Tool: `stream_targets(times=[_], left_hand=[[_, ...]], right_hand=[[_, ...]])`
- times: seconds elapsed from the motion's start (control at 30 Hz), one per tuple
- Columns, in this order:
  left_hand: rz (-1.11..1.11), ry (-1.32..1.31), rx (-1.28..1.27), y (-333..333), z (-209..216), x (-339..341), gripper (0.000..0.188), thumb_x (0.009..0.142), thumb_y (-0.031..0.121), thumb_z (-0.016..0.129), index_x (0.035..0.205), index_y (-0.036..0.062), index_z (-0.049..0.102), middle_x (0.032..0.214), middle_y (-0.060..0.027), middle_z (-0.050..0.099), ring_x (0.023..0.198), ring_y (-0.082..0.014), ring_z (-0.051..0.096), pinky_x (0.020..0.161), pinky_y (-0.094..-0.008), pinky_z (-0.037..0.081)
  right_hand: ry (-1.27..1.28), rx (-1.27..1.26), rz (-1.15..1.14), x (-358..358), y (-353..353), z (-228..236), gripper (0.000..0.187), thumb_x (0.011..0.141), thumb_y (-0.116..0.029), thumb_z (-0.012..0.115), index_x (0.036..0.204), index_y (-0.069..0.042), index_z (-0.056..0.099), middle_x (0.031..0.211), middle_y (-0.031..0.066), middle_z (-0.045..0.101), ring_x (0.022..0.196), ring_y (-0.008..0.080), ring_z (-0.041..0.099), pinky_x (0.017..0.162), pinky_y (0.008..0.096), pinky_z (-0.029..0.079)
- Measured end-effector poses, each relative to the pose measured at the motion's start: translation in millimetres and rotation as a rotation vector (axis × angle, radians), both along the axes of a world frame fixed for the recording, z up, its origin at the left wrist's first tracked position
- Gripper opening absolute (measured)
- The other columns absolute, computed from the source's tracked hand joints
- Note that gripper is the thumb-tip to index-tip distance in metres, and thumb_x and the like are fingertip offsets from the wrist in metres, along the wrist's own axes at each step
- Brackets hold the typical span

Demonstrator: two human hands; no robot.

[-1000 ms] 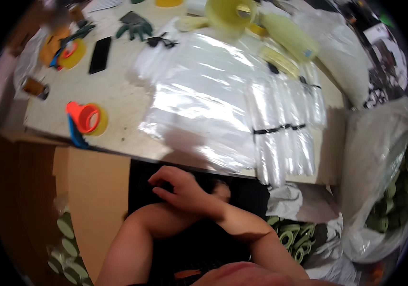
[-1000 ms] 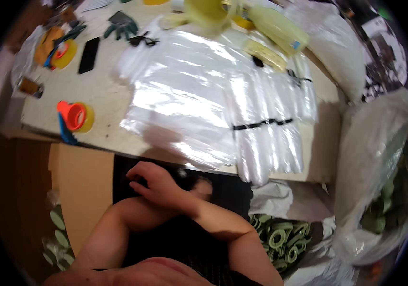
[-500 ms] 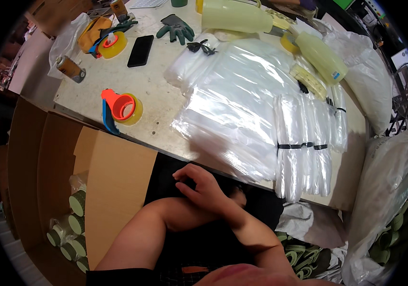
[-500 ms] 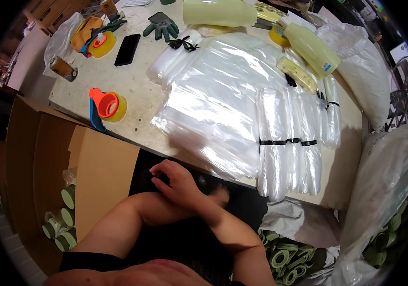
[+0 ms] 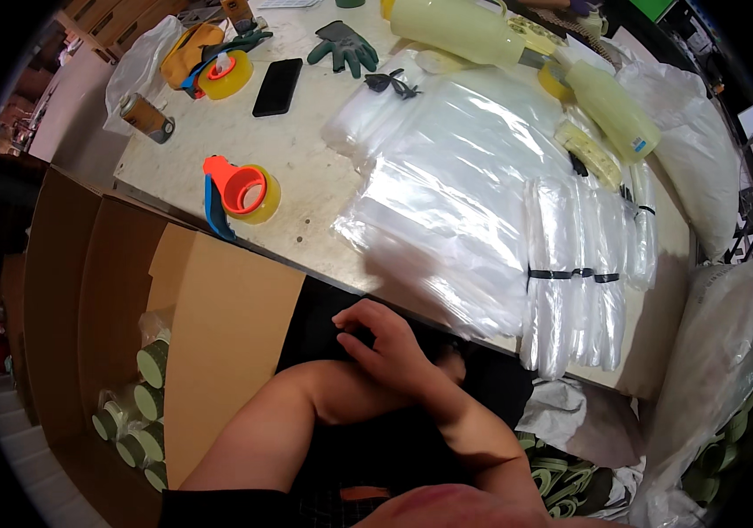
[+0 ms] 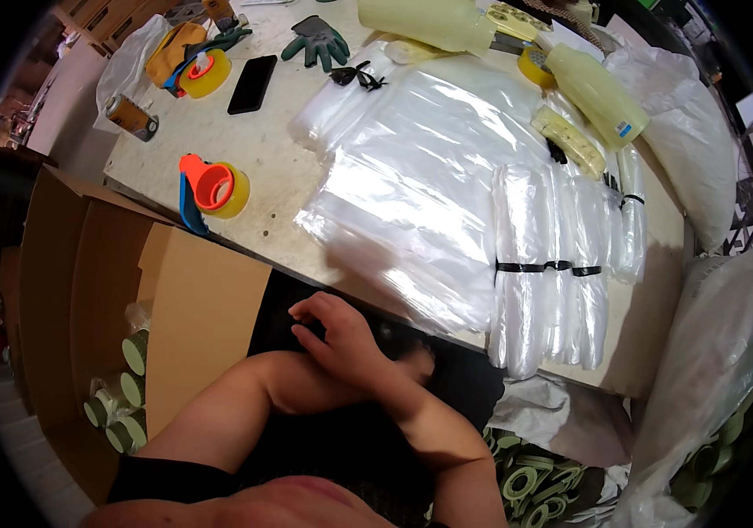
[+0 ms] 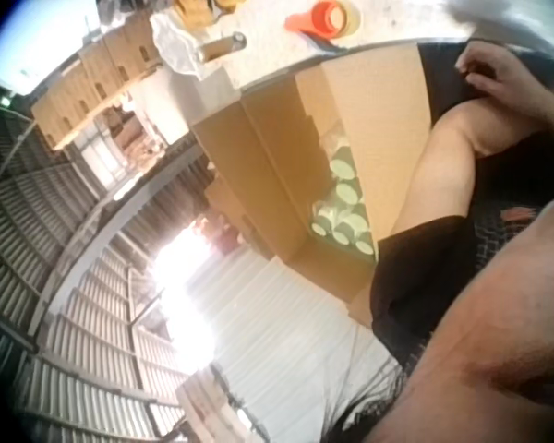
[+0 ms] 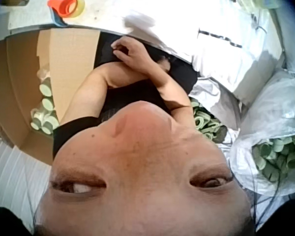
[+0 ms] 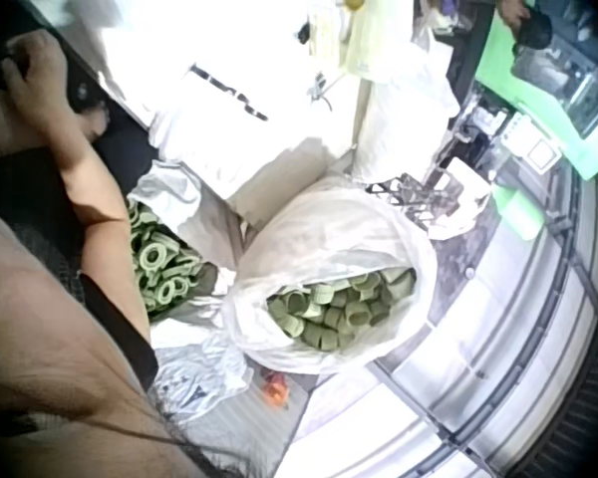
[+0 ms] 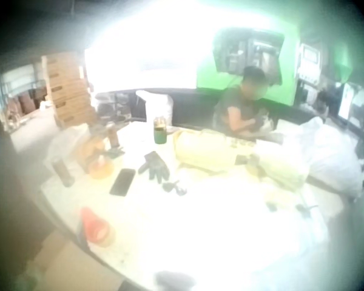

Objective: The person places a green plastic ring onto the neck of a pale yellow plastic bottle, slides the bottle into a clear plastic bag, and then places the bagged bottle into a cardboard box.

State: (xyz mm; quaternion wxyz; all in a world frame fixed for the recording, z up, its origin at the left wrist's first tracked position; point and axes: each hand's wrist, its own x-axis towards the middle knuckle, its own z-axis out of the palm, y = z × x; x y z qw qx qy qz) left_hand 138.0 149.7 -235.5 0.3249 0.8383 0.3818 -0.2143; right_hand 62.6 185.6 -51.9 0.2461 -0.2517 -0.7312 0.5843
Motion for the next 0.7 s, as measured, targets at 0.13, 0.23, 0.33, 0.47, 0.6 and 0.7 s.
stream_targets(times=[0.13, 0.23, 0.33, 0.47, 0.6, 0.7], left_hand=[[0.009, -0.005, -0.007, -2.0, -0.8, 2.8, 0.036, 0.086, 0.027, 0.062, 0.113, 0.0044, 0.072, 0.119, -0.0139, 0.066, 0.113, -0.0292, 0.059, 0.094, -0.0486, 0.045], [0.014, -0.012, -0.001, -0.5, -0.2, 5.9, 0.036, 0.086, 0.027, 0.062, 0.113, 0.0044, 0.072, 0.118, -0.0138, 0.066, 0.113, -0.0290, 0.059, 0.094, -0.0484, 0.045], [0.019, -0.013, 0.003, 0.4, -0.7, 4.4, 0.036, 0.086, 0.027, 0.062, 0.113, 0.0044, 0.072, 0.118, -0.0137, 0.066, 0.113, -0.0288, 0.059, 0.094, -0.0481, 0.045], [0.036, 0.000, 0.004, -1.6, -0.4, 0.4, 0.036, 0.086, 0.027, 0.062, 0.113, 0.0044, 0.072, 0.118, -0.0135, 0.067, 0.113, -0.0285, 0.059, 0.094, -0.0478, 0.045], [0.015, -0.002, 0.021, 2.1, -2.0, 0.1, 0.035, 0.087, 0.027, 0.062, 0.113, 0.0044, 0.072, 0.118, -0.0134, 0.067, 0.112, -0.0282, 0.059, 0.094, -0.0475, 0.045], [0.022, 0.017, 0.024, 1.1, 1.2, -2.6, 0.035, 0.087, 0.026, 0.062, 0.113, 0.0043, 0.072, 0.118, -0.0133, 0.067, 0.112, -0.0280, 0.060, 0.094, -0.0473, 0.045]], right_hand=[[-0.021, 0.018, 0.015, 0.0, 2.0, -1.7, 0.021, 0.086, -0.007, 0.071, 0.106, -0.004, 0.066, 0.097, 0.0089, 0.065, 0.087, 0.0224, 0.067, 0.078, 0.0335, 0.053], [-0.034, 0.024, 0.018, 2.6, 1.4, -2.2, 0.021, 0.087, -0.006, 0.070, 0.107, -0.004, 0.066, 0.098, 0.0083, 0.065, 0.087, 0.0206, 0.067, 0.078, 0.0320, 0.052], [-0.040, 0.041, 0.017, 4.8, 1.6, -2.6, 0.021, 0.087, -0.006, 0.070, 0.107, -0.004, 0.066, 0.098, 0.0086, 0.065, 0.087, 0.0206, 0.067, 0.078, 0.0322, 0.053], [-0.026, 0.034, 0.023, 2.1, 0.7, -2.9, 0.021, 0.086, -0.006, 0.071, 0.107, -0.003, 0.066, 0.097, 0.0090, 0.065, 0.086, 0.0207, 0.067, 0.078, 0.0319, 0.053], [-0.016, 0.028, 0.002, 1.1, 3.3, -6.3, 0.021, 0.086, -0.005, 0.071, 0.107, -0.003, 0.066, 0.095, 0.0087, 0.065, 0.086, 0.0198, 0.067, 0.077, 0.0315, 0.053], [0.007, 0.033, 0.005, 1.1, 1.5, -8.2, 0.022, 0.087, -0.004, 0.071, 0.108, -0.004, 0.066, 0.094, 0.0080, 0.064, 0.085, 0.0188, 0.066, 0.076, 0.0311, 0.053]])
